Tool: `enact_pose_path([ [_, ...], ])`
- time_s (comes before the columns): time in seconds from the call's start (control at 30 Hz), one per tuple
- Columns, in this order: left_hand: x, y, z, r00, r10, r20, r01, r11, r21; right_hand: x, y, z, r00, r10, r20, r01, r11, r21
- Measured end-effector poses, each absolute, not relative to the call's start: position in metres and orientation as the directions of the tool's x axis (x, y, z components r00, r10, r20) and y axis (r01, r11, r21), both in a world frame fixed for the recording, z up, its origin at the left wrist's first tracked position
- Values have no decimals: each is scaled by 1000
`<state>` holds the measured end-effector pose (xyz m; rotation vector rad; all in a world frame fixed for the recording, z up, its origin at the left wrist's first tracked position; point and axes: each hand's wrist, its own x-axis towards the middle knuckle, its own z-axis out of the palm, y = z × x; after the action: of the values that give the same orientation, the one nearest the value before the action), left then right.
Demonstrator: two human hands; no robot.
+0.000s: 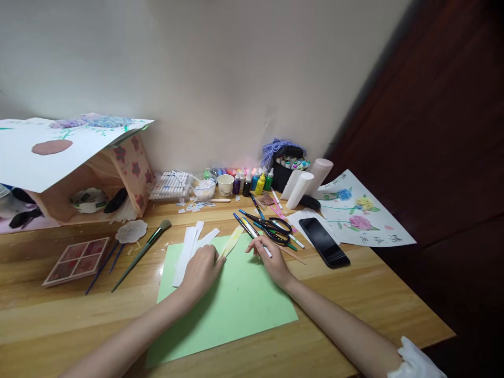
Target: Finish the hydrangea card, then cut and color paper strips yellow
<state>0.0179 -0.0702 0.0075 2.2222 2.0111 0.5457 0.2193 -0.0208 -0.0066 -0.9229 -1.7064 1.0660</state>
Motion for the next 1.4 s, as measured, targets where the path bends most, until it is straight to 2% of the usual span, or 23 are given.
enact_pose_path([
  [0.1, 7, -65, 12, 100, 942, 321, 954, -182, 237, 219, -23, -4, -332, 889, 314, 135, 375, -917],
  [0.2, -4, -65, 19, 190, 873, 449, 974, -226, 30, 220, -23, -3, -314, 889, 334, 130, 388, -912],
  [0.27, -8, -71, 21, 284, 838, 467, 957, -278, -84, 220, -22, -3, -292, 894, 340, 123, 388, -913],
  [0.33, -8, -81, 19, 356, 830, 429, 934, -336, -126, 221, -21, -3, -275, 900, 339, 114, 380, -918],
  [0.5, -1, -108, 4, 382, 860, 338, 919, -392, -43, 222, -20, -5, -264, 908, 326, 98, 362, -927],
  [0.77, -4, -115, -3, 384, 852, 356, 873, -461, 161, 221, -20, -11, -352, 899, 262, 12, 284, -959],
  [0.87, -6, -115, -4, 393, 835, 386, 865, -478, 154, 221, -20, -12, -448, 862, 236, -55, 236, -970],
  [0.93, -7, -116, -5, 414, 838, 356, 870, -480, 117, 221, -20, -12, -511, 834, 205, -56, 206, -977],
  [1.1, -7, -118, -6, 428, 869, 247, 886, -458, 75, 224, -18, -8, -598, 794, 105, 103, 206, -973],
  [1.3, -5, -117, -7, 412, 882, 229, 894, -439, 83, 230, -15, 2, -696, 717, 40, 207, 253, -945],
  [1.4, -5, -117, -7, 414, 886, 210, 894, -440, 91, 233, -12, 3, -661, 749, 52, 249, 284, -926],
])
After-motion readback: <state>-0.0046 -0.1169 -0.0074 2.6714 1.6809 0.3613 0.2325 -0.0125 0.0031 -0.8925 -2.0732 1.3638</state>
